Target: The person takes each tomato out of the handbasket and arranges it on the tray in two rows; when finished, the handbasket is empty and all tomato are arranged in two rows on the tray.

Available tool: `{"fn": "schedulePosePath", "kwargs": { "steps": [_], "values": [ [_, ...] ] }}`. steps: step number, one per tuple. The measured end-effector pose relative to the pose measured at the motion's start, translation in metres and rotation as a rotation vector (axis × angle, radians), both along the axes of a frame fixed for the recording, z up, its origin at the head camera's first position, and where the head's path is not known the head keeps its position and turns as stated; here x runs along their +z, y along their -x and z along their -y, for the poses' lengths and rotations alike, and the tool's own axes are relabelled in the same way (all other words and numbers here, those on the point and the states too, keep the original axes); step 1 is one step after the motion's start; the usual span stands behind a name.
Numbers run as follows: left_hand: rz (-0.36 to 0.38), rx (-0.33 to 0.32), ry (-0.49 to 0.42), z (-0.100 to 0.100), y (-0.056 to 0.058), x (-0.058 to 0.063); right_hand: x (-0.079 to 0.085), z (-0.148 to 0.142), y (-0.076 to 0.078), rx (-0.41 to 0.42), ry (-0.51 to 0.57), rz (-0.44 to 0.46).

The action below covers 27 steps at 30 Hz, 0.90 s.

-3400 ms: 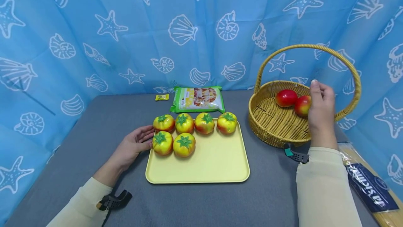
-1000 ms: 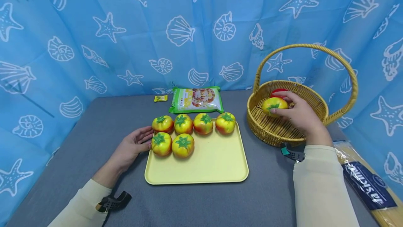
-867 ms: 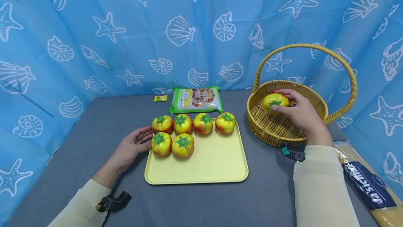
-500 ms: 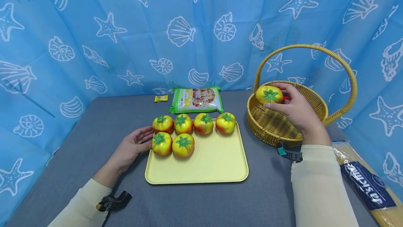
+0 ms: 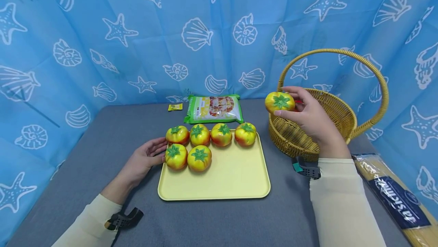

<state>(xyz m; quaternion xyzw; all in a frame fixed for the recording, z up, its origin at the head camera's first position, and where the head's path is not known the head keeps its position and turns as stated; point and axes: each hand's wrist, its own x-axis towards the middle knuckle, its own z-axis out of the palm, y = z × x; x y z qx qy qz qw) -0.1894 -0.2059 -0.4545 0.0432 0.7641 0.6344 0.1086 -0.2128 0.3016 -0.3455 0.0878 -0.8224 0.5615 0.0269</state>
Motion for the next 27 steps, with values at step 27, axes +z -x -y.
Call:
{"fn": "schedulePosePath", "kwargs": {
  "steps": [27],
  "values": [
    [-0.013,-0.008,-0.002,-0.001,0.0,-0.001,-0.001,0.06,-0.003,0.201,-0.138,0.024]
  ]
}}
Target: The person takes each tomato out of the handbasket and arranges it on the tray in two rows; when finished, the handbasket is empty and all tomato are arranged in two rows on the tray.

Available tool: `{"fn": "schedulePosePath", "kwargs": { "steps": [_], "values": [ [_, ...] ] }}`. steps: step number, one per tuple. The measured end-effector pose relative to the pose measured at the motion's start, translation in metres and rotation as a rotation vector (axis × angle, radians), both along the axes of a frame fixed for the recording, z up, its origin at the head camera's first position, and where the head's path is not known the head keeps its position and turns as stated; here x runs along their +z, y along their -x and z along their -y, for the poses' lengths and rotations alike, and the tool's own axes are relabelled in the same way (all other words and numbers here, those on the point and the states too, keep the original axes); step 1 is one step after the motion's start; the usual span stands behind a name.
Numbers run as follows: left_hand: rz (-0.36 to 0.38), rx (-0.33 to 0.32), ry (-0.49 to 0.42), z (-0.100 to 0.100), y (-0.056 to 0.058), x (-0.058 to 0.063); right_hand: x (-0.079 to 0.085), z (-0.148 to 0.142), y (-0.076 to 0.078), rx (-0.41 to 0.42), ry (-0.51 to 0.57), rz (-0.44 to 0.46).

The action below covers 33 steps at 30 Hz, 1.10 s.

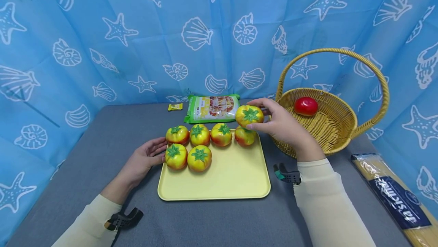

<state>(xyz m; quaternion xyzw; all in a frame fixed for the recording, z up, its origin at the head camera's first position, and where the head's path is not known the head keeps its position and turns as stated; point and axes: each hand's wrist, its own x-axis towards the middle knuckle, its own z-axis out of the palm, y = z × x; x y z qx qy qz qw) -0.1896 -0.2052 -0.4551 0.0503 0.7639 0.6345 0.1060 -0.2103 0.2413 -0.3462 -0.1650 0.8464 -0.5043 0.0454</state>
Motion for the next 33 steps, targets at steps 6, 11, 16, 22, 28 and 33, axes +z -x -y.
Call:
{"fn": "schedulePosePath", "kwargs": {
  "steps": [6,11,16,22,28,33],
  "values": [
    [0.006,0.005,-0.005,0.0,0.0,0.0,-0.001,0.011,-0.001,0.047,-0.004,0.009],
    [0.004,0.008,-0.002,-0.001,0.001,0.0,-0.002,0.017,-0.003,0.082,-0.02,0.015],
    [0.003,0.008,-0.005,-0.001,0.0,0.001,-0.003,0.021,-0.005,0.113,-0.061,0.007],
    [0.012,0.015,-0.006,0.0,-0.001,0.0,-0.005,0.029,-0.006,0.161,-0.09,0.029],
    [0.015,0.011,-0.002,0.0,-0.001,0.001,-0.011,0.037,-0.006,0.254,-0.129,0.06],
    [0.015,0.003,-0.006,0.0,-0.001,0.002,-0.014,0.042,-0.008,0.336,-0.16,0.072]
  ]
}}
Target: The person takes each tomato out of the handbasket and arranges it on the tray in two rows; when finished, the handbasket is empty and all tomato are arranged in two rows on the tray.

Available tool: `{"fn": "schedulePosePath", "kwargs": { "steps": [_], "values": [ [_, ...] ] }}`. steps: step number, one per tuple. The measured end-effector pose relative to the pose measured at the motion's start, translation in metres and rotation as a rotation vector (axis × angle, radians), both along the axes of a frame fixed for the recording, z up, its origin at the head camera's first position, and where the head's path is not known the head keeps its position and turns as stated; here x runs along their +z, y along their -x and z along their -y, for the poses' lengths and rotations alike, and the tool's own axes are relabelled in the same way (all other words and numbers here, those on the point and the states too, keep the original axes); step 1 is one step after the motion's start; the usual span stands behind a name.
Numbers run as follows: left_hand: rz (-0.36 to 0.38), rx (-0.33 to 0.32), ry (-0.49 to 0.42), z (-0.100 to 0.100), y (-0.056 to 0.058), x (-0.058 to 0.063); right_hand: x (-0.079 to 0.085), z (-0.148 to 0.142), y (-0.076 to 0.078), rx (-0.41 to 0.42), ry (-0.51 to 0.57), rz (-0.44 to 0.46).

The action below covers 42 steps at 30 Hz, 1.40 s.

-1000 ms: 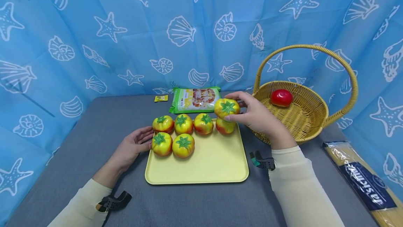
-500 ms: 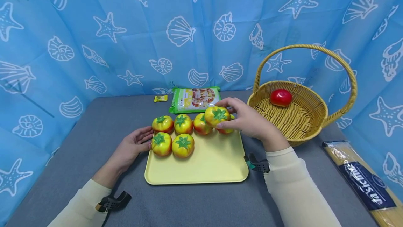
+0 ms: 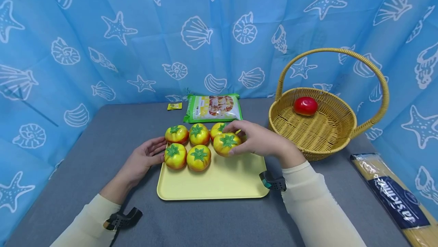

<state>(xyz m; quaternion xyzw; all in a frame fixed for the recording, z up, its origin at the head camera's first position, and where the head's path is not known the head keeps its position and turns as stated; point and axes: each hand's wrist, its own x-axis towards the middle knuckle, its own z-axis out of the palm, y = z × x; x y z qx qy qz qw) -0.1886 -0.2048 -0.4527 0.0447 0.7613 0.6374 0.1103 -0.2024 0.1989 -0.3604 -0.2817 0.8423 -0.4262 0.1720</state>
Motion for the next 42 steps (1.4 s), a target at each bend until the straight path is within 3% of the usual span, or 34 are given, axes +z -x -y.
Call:
{"fn": "schedulePosePath", "kwargs": {
  "steps": [8,22,34,42],
  "values": [
    [-0.005,0.005,0.011,0.0,-0.001,0.001,-0.004,0.011,-0.004,0.079,-0.088,-0.053],
    [-0.006,0.004,0.011,-0.004,0.001,-0.002,-0.014,0.026,-0.014,0.015,-0.179,-0.137],
    [-0.007,0.022,0.024,-0.001,0.001,-0.001,-0.032,0.033,-0.019,-0.059,-0.139,-0.18],
    [-0.004,0.018,0.008,-0.001,0.001,0.0,-0.032,0.029,-0.019,-0.054,-0.102,-0.179]
  ]
}}
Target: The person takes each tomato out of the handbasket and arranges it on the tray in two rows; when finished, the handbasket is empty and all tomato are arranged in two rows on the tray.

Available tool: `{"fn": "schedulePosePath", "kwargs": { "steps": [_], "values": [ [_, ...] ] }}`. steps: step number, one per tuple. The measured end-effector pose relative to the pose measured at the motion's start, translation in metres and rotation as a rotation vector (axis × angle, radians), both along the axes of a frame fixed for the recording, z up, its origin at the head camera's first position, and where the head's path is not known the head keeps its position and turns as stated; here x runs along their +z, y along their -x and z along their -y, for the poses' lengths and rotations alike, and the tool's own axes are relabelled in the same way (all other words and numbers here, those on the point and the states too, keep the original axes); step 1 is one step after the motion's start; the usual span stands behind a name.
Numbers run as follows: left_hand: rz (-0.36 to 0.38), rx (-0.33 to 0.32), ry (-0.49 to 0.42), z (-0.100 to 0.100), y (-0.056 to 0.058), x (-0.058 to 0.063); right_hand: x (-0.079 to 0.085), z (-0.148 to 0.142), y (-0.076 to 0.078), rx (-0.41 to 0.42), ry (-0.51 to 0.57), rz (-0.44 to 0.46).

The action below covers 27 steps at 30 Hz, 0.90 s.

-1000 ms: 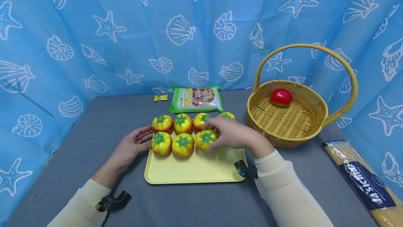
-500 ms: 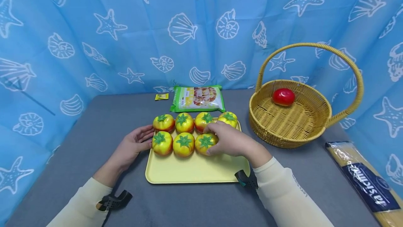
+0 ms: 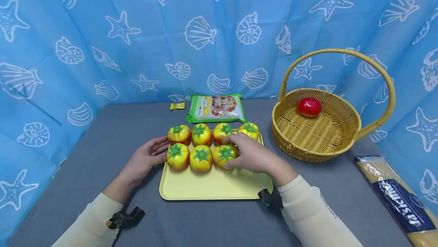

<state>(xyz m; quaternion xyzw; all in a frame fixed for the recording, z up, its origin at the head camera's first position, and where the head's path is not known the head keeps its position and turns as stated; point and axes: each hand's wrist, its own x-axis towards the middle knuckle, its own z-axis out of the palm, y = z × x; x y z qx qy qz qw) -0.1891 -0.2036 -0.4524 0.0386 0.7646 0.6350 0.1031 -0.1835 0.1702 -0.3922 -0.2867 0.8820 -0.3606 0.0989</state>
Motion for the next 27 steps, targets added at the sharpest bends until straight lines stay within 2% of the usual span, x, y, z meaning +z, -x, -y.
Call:
{"fn": "schedulePosePath", "kwargs": {
  "steps": [9,11,19,23,27],
  "values": [
    [0.001,0.0,-0.009,0.001,0.0,0.001,0.018,-0.018,0.001,-0.034,0.079,0.093],
    [0.001,0.002,-0.008,0.001,0.0,0.0,0.022,-0.022,0.002,-0.039,0.126,0.118],
    [-0.003,0.001,-0.002,0.002,-0.001,-0.001,0.019,-0.038,0.009,-0.06,0.444,0.214],
    [-0.004,-0.003,-0.005,0.001,-0.001,-0.001,0.021,-0.042,0.01,-0.101,0.563,0.195],
    [-0.009,-0.01,0.0,0.0,-0.002,0.001,0.026,-0.05,0.011,-0.107,0.708,0.166]
  ]
}}
